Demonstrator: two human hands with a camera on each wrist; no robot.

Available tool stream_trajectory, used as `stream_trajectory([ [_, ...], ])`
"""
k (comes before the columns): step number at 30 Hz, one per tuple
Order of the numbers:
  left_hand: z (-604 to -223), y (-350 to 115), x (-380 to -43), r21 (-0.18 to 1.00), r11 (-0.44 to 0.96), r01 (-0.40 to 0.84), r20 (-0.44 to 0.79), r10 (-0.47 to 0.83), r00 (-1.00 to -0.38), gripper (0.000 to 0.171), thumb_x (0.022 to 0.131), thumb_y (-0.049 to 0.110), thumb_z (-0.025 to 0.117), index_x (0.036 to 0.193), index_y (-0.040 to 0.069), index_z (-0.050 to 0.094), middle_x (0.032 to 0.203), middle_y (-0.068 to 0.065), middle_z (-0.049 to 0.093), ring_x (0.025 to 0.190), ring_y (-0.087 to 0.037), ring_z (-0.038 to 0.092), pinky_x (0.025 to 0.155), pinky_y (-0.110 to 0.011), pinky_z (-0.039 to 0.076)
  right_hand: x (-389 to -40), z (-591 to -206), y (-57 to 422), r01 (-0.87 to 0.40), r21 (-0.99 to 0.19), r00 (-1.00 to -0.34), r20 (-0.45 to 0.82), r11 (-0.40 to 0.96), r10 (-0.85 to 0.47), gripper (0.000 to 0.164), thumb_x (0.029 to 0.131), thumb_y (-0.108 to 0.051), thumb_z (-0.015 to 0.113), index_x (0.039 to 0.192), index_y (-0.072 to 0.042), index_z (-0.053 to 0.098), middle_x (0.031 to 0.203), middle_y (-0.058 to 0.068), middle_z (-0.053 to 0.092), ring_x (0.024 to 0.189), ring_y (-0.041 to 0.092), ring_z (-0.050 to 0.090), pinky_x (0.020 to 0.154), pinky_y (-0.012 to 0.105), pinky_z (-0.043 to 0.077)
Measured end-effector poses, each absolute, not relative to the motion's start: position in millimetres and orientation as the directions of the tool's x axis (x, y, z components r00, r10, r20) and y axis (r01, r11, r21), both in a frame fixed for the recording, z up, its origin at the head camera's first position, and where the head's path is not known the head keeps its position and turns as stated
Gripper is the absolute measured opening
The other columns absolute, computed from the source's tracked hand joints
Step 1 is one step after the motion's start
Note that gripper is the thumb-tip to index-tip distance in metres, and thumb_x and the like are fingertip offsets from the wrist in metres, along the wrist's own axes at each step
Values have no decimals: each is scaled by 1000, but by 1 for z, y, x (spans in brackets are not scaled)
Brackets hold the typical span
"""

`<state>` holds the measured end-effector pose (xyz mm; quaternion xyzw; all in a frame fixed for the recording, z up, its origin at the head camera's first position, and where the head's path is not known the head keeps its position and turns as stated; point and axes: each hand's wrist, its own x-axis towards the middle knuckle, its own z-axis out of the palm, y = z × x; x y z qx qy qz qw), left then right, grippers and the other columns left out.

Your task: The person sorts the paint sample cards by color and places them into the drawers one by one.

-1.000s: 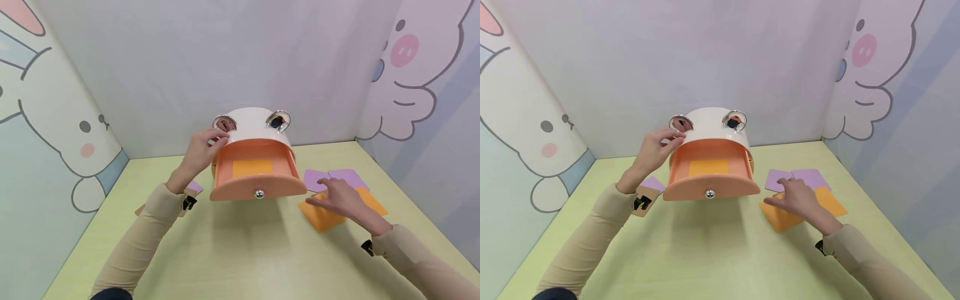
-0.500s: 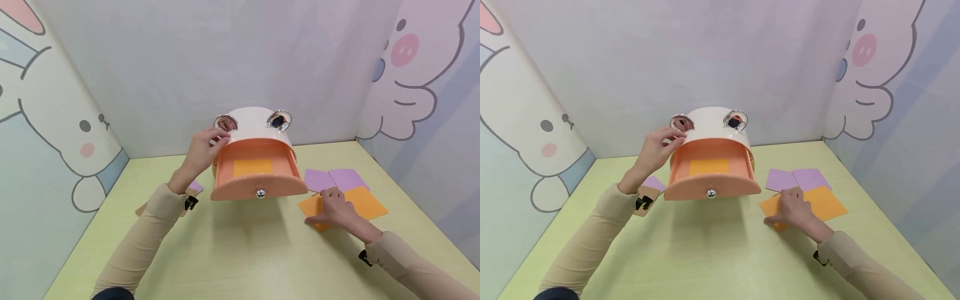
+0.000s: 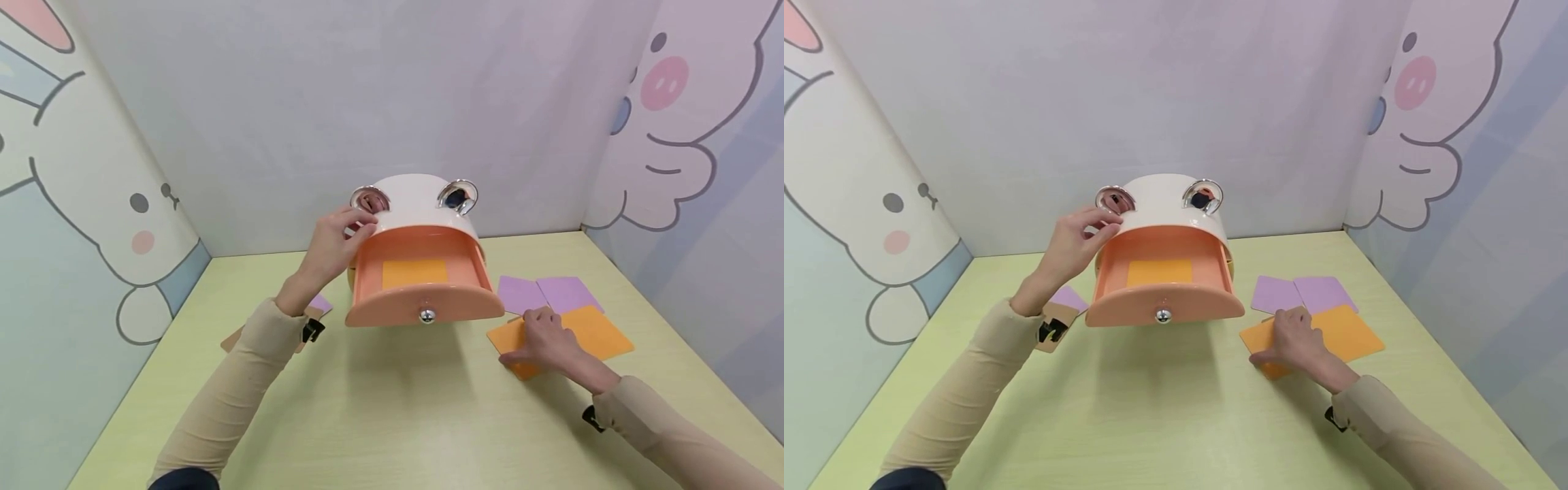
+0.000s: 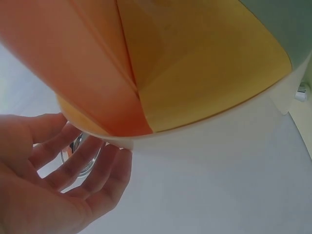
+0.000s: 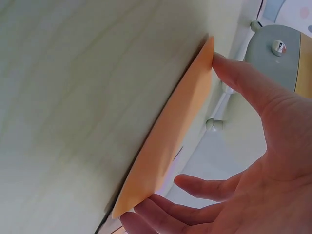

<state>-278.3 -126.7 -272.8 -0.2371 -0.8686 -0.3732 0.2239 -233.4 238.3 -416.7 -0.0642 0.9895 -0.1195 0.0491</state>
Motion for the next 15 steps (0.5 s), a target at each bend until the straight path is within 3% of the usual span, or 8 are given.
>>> stream_trajectory([
  [5, -272, -126, -278, 541, 608, 581, 569, 243, -785, 17, 93, 14, 63, 102, 2, 71, 103, -13, 66, 84, -25, 63, 76, -38, 57, -235, -414, 236, -115, -243, -985, -97, 963, -142, 90, 61, -55, 84, 111, 10, 47, 104, 29, 44, 89, 38, 44, 58, 42, 45],
  [12, -273, -126, -279, 541, 601, 589, 576, 246, -780, 16, 93, 13, 63, 102, 2, 71, 103, -13, 67, 85, -25, 64, 76, -39, 57, -238, -399, 240, -109, -271, -985, -101, 956, -141, 86, 64, -49, 82, 118, 8, 48, 110, 29, 52, 99, 43, 47, 73, 61, 43],
  [15, -272, -126, -278, 546, 599, 586, 574, 242, -782, 16, 93, 14, 63, 101, 2, 71, 102, -12, 67, 85, -25, 64, 77, -38, 57, -240, -386, 244, -146, -305, -983, -60, 941, -172, 83, 66, -47, 81, 121, 6, 49, 112, 29, 54, 102, 45, 48, 71, 61, 42],
])
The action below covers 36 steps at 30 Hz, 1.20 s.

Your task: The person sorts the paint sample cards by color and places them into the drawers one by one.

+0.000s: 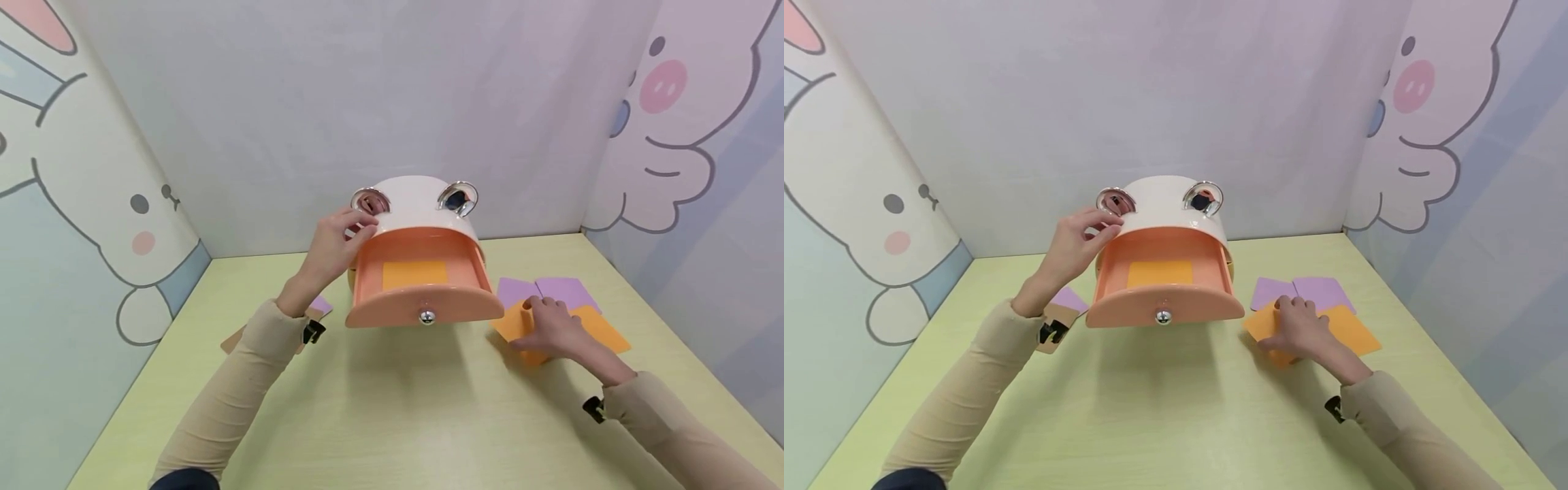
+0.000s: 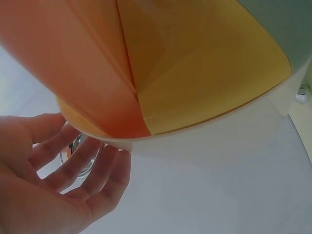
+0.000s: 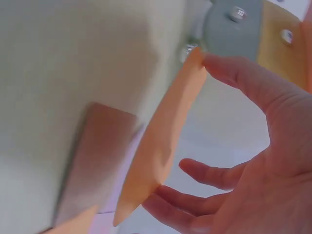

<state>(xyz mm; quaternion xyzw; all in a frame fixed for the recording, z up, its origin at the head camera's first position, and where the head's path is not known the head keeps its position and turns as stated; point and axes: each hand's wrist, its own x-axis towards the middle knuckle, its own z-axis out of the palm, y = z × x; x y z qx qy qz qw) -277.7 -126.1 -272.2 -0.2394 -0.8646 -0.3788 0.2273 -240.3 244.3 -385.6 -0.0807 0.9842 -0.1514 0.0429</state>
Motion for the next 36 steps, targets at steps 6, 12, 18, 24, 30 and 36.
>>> stream_trajectory([
  [6, -273, -126, -278, 551, 594, 587, 573, 243, -783, 17, 93, 15, 63, 102, 2, 71, 103, -13, 67, 85, -25, 63, 77, -38, 57, -246, -351, 252, -241, -369, -967, 7, 898, -256, 80, 69, -43, 81, 124, 6, 49, 121, 29, 53, 101, 40, 54, 75, 56, 47],
  [12, -272, -125, -278, 550, 587, 593, 576, 247, -779, 18, 93, 15, 63, 102, 2, 71, 103, -13, 66, 85, -26, 63, 77, -38, 57, -250, -312, 254, -301, -424, -949, 43, 854, -312, 83, 72, -38, 82, 130, 7, 44, 128, 30, 48, 111, 42, 48, 90, 61, 45],
  [18, -272, -123, -280, 551, 592, 589, 573, 244, -782, 18, 94, 15, 62, 103, 2, 71, 103, -13, 66, 87, -25, 63, 77, -39, 57, -250, -278, 255, -338, -472, -936, 76, 814, -344, 82, 74, -38, 82, 136, -1, 42, 137, 23, 46, 122, 42, 42, 95, 61, 42],
  [24, -272, -122, -280, 546, 598, 587, 577, 239, -781, 18, 94, 15, 61, 103, 2, 71, 102, -13, 66, 88, -25, 63, 77, -39, 58, -248, -251, 244, -388, -530, -917, 137, 754, -376, 76, 74, -29, 84, 136, -9, 45, 140, 16, 47, 129, 38, 40, 101, 62, 36],
  [30, -271, -120, -280, 557, 606, 568, 563, 226, -795, 18, 95, 15, 61, 102, 3, 71, 101, -12, 66, 90, -25, 63, 78, -38, 58, -245, -231, 221, -499, -566, -853, 186, 656, -488, 72, 74, -23, 84, 136, -13, 48, 141, 7, 49, 131, 32, 42, 107, 56, 33],
  [36, -271, -119, -280, 553, 606, 572, 572, 223, -789, 17, 95, 14, 61, 102, 2, 70, 101, -13, 66, 91, -25, 63, 77, -38, 58, -244, -218, 196, -584, -551, -789, 214, 596, -576, 71, 75, -23, 83, 137, -18, 50, 140, 0, 51, 131, 25, 44, 108, 52, 34],
])
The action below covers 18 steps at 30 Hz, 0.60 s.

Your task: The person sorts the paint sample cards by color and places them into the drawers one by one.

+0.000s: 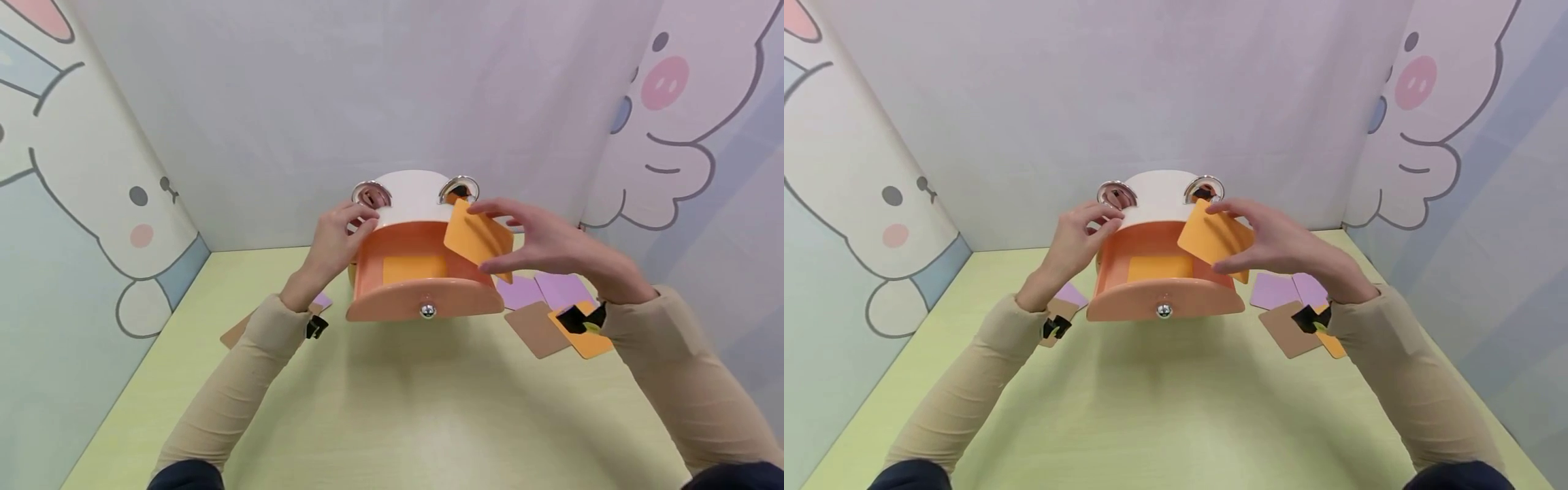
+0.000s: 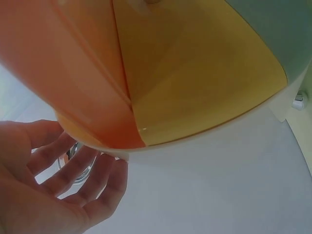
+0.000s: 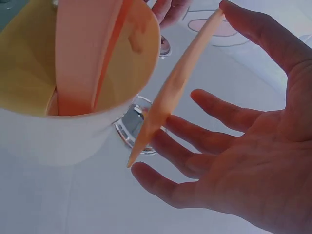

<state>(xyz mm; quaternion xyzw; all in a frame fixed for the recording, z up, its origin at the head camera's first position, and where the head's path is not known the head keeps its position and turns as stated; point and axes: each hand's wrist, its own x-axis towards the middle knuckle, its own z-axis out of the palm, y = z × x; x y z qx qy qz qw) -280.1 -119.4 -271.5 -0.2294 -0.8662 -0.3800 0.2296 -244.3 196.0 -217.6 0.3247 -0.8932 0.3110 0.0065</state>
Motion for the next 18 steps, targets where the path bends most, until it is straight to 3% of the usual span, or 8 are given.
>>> stream_trajectory([
  [9, -274, -120, -281, 534, 623, 571, 585, 215, -782, 17, 95, 13, 61, 102, 2, 70, 101, -13, 66, 92, -25, 64, 77, -38, 58, -254, -205, 167, -631, -504, -734, 142, 590, -664, 75, 76, -27, 82, 141, -20, 46, 144, 3, 49, 134, 25, 42, 111, 55, 33],
  [18, -276, -119, -282, 511, 634, 581, 603, 218, -768, 17, 95, 14, 60, 101, 2, 70, 100, -14, 67, 91, -26, 64, 76, -38, 59, -257, -201, 154, -656, -482, -701, 104, 581, -705, 73, 76, -26, 82, 140, -18, 48, 146, 2, 46, 131, 24, 43, 109, 50, 36],
])
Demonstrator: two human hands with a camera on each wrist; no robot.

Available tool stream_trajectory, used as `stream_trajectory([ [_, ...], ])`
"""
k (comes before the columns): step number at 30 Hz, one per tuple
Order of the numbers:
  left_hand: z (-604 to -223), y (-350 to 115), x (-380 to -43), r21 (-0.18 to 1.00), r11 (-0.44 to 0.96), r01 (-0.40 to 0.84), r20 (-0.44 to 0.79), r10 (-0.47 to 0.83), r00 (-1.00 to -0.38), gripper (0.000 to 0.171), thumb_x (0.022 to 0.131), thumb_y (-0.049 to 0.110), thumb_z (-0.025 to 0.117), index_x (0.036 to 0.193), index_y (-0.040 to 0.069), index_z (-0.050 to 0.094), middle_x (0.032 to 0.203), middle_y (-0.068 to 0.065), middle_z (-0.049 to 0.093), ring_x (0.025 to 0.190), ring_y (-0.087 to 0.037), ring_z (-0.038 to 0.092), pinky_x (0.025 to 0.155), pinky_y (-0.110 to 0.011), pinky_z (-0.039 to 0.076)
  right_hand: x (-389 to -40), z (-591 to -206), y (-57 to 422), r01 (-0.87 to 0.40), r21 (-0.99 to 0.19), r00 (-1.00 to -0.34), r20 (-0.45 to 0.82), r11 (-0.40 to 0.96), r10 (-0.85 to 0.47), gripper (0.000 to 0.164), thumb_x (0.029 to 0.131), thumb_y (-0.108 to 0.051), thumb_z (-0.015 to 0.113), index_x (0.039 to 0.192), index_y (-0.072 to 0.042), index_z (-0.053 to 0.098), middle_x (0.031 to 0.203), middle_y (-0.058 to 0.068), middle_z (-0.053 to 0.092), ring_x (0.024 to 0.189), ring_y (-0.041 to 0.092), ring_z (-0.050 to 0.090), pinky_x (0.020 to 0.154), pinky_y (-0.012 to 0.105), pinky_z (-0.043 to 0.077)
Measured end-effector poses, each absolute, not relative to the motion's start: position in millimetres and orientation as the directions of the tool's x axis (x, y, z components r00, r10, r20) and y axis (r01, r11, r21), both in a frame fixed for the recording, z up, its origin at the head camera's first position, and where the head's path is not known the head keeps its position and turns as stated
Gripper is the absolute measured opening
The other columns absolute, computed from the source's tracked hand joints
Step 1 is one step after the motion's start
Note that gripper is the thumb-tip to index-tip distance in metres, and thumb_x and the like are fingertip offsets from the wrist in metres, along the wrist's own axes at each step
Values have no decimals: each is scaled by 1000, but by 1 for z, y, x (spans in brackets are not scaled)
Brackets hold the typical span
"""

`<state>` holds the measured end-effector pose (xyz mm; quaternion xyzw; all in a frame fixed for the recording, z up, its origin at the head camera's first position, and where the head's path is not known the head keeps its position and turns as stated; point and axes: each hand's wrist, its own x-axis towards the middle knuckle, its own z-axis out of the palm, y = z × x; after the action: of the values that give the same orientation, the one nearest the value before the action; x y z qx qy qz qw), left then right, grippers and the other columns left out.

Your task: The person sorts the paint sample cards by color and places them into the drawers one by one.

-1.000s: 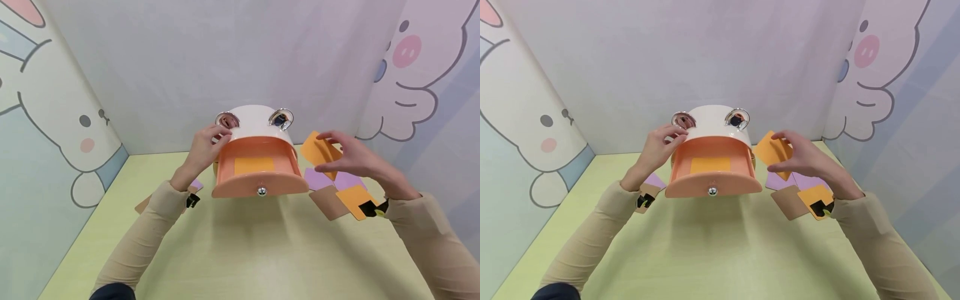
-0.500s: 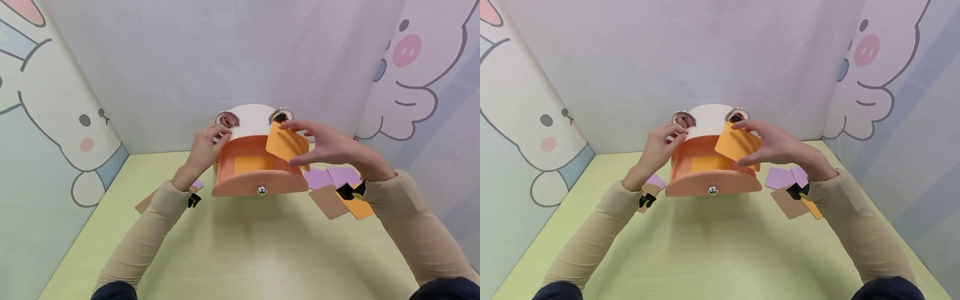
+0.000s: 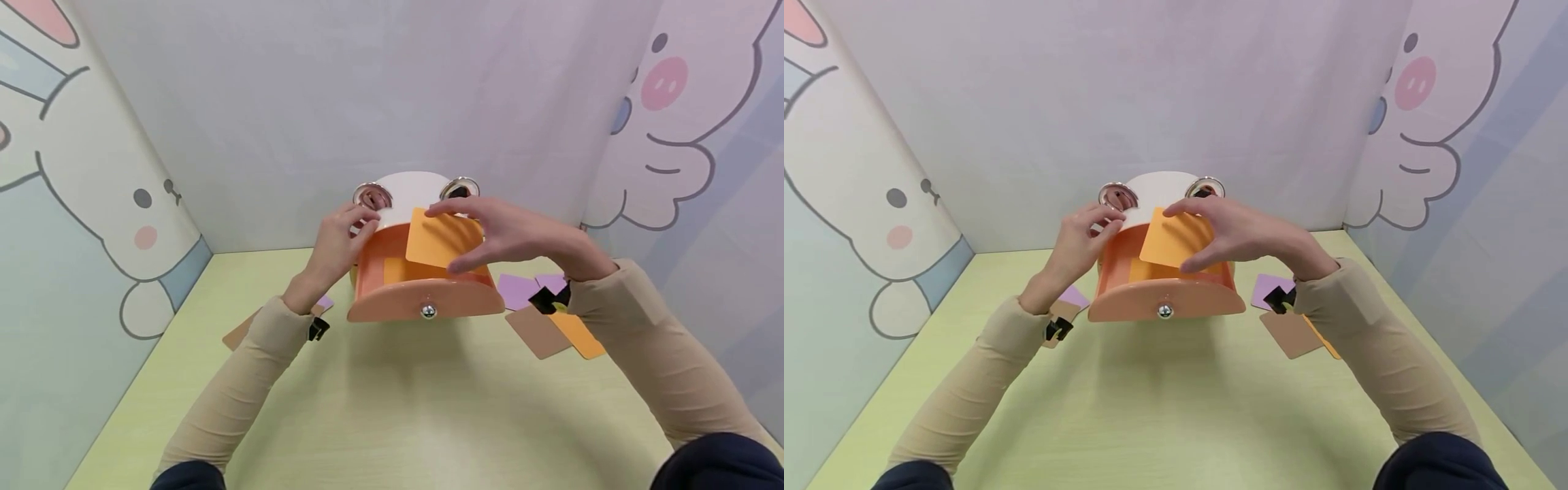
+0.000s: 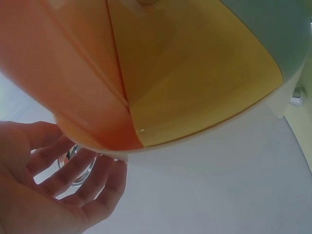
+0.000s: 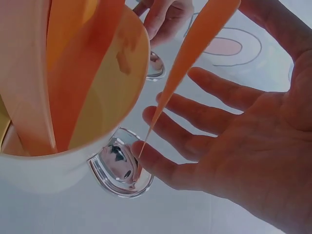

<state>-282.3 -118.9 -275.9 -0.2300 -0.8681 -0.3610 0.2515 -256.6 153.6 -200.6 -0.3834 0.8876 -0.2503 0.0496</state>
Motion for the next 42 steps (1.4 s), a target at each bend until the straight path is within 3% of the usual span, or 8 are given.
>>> stream_trajectory([
  [13, -276, -117, -282, 499, 639, 585, 605, 226, -763, 17, 95, 13, 60, 101, 1, 70, 101, -14, 67, 91, -26, 64, 76, -38, 59, -256, -200, 146, -667, -480, -689, 107, 570, -717, 73, 78, -26, 79, 142, -17, 45, 143, 3, 46, 130, 25, 40, 105, 50, 38],
  [19, -275, -116, -281, 506, 631, 588, 606, 225, -763, 17, 95, 12, 60, 102, 0, 70, 101, -15, 66, 91, -27, 64, 76, -38, 59, -252, -202, 156, -630, -522, -729, 142, 575, -670, 67, 83, -28, 76, 141, -17, 47, 147, 2, 42, 138, 27, 34, 113, 55, 29],
  [29, -276, -114, -283, 505, 621, 599, 616, 227, -754, 16, 95, 13, 60, 101, 1, 70, 101, -14, 66, 90, -26, 65, 75, -37, 59, -243, -240, 211, -620, -485, -783, 328, 617, -529, 49, 84, -21, 74, 129, -10, 58, 130, 9, 59, 123, 25, 49, 102, 53, 40],
  [32, -276, -113, -283, 504, 619, 602, 618, 228, -752, 17, 95, 13, 60, 102, 1, 70, 102, -14, 66, 89, -26, 65, 75, -37, 59, -243, -266, 239, -537, -462, -844, 309, 706, -439, 52, 84, -26, 75, 129, -8, 57, 131, 13, 58, 123, 32, 48, 98, 57, 41],
  [38, -276, -111, -283, 513, 617, 597, 605, 234, -761, 17, 96, 13, 59, 102, 2, 70, 102, -14, 66, 90, -26, 64, 76, -37, 58, -250, -325, 296, -377, -367, -926, 185, 851, -330, 70, 82, -37, 75, 129, 9, 52, 126, 30, 57, 114, 46, 52, 90, 60, 44],
  [42, -276, -113, -282, 525, 617, 586, 594, 227, -772, 17, 96, 13, 59, 102, 1, 70, 102, -14, 66, 91, -26, 64, 77, -37, 58, -254, -358, 325, -248, -276, -968, 26, 929, -251, 89, 77, -49, 75, 129, 17, 45, 114, 38, 57, 97, 52, 56, 71, 54, 50],
])
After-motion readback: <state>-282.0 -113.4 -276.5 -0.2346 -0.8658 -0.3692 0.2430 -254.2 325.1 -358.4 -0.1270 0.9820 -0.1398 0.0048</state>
